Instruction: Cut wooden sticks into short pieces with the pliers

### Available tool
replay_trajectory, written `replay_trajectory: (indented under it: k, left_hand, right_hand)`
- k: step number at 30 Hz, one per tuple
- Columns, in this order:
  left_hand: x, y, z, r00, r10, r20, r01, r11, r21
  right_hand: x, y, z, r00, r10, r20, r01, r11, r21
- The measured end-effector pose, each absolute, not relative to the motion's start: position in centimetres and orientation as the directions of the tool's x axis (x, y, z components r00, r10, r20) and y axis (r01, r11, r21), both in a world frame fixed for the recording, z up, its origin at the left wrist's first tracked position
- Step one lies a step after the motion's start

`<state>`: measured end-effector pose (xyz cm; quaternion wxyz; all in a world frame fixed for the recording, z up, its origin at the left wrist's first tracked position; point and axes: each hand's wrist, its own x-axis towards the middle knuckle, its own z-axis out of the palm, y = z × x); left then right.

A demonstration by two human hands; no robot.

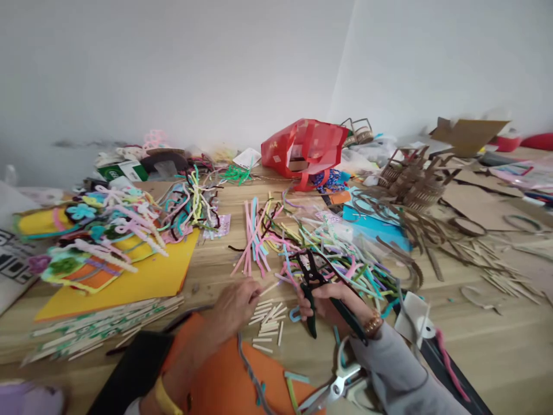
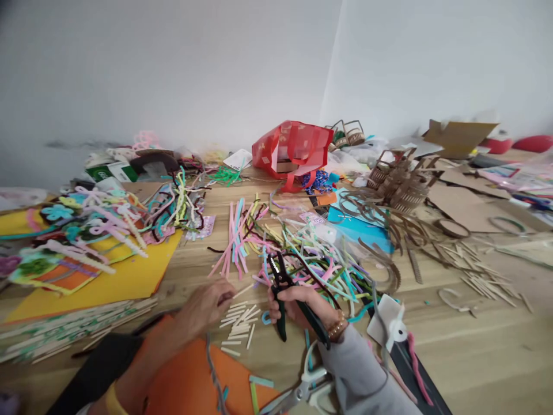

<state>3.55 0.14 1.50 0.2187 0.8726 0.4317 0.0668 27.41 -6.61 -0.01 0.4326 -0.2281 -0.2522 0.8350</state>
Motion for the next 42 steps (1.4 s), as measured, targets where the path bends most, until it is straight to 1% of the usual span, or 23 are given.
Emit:
replay_trajectory:
  k: [2, 4, 8, 12, 14, 16, 19, 23, 25, 26, 27, 28, 29, 30, 31, 33, 35, 38, 42]
  left_hand:
    - [3.8, -0.2, 0.9, 0.611, 0.784, -0.109, 0.744, -0.522, 0.416]
    - [3.8, -0.2, 0.5, 0.606, 0.788, -0.112, 0.744, -0.512, 0.43]
    - [3.6, -0.1, 0.0, 0.599, 0.798, -0.057, 0.712, -0.499, 0.495]
    - [3.7, -0.2, -0.3, 0.616, 0.785, -0.072, 0.673, -0.476, 0.566]
    - [3.8, -0.3, -0.5, 0.622, 0.778, -0.084, 0.676, -0.481, 0.559]
    - [3.9, -0.3, -0.7, 0.629, 0.773, -0.085, 0.688, -0.501, 0.525]
    - [3.9, -0.6, -0.8, 0.646, 0.761, -0.056, 0.682, -0.543, 0.489]
    - [3.8, -0.8, -0.4, 0.633, 0.774, -0.024, 0.674, -0.535, 0.508]
    - [3.6, -0.5, 0.0, 0.601, 0.799, 0.009, 0.666, -0.507, 0.547]
    - [3.6, -0.3, 0.2, 0.571, 0.821, 0.017, 0.655, -0.468, 0.594]
    - [3.5, -0.1, 0.5, 0.534, 0.845, 0.003, 0.628, -0.399, 0.669]
    - [3.4, 0.1, 0.7, 0.501, 0.865, -0.041, 0.574, -0.296, 0.763]
    - [3.4, 0.2, 0.8, 0.483, 0.868, -0.114, 0.493, -0.163, 0.854]
    - [3.4, 0.3, 0.9, 0.486, 0.852, -0.196, 0.394, -0.013, 0.919]
    - [3.4, 0.2, 0.9, 0.505, 0.821, -0.267, 0.288, 0.131, 0.949]
    - [3.7, -0.3, 0.8, 0.552, 0.76, -0.343, 0.114, 0.338, 0.934]
    - [4.2, -1.0, 0.6, 0.578, 0.727, -0.372, 0.021, 0.443, 0.896]
    - [4.9, -2.2, 0.4, 0.606, 0.69, -0.396, -0.038, 0.522, 0.852]
    - [5.3, -2.9, 0.4, 0.63, 0.669, -0.395, -0.069, 0.554, 0.829]
  right_hand:
    - [27.4, -6.6, -0.2, -0.526, 0.834, -0.169, -0.603, -0.506, -0.617]
    - [27.5, -6.7, -0.3, -0.528, 0.831, -0.176, -0.597, -0.511, -0.619]
    - [27.4, -6.7, -0.2, -0.523, 0.832, -0.183, -0.591, -0.509, -0.626]
    - [27.2, -6.6, 0.1, -0.514, 0.836, -0.191, -0.586, -0.505, -0.633]
    - [27.1, -6.6, 0.3, -0.513, 0.836, -0.195, -0.583, -0.506, -0.636]
    - [27.1, -6.6, 0.4, -0.508, 0.84, -0.191, -0.582, -0.499, -0.642]
    - [27.0, -6.6, 0.4, -0.504, 0.843, -0.188, -0.58, -0.491, -0.65]
    - [27.0, -6.6, 0.4, -0.498, 0.847, -0.185, -0.584, -0.485, -0.651]
    - [26.9, -6.7, 0.4, -0.493, 0.852, -0.175, -0.594, -0.476, -0.648]
    - [26.9, -6.7, 0.5, -0.491, 0.854, -0.172, -0.599, -0.474, -0.645]
    - [26.9, -6.8, 0.6, -0.49, 0.855, -0.17, -0.602, -0.472, -0.644]
    - [26.9, -6.8, 0.6, -0.487, 0.857, -0.167, -0.604, -0.469, -0.644]
    - [26.9, -6.8, 0.7, -0.484, 0.86, -0.163, -0.604, -0.463, -0.649]
    - [26.9, -6.9, 0.8, -0.48, 0.863, -0.158, -0.601, -0.455, -0.657]
    - [26.9, -6.9, 0.9, -0.475, 0.867, -0.15, -0.598, -0.443, -0.668]
    - [26.9, -7.0, 1.1, -0.46, 0.877, -0.139, -0.591, -0.42, -0.688]
    - [26.8, -7.1, 1.4, -0.45, 0.882, -0.139, -0.586, -0.41, -0.699]
    - [26.5, -7.2, 1.6, -0.451, 0.881, -0.143, -0.579, -0.411, -0.704]
    - [26.3, -7.3, 1.4, -0.449, 0.885, -0.125, -0.585, -0.397, -0.707]
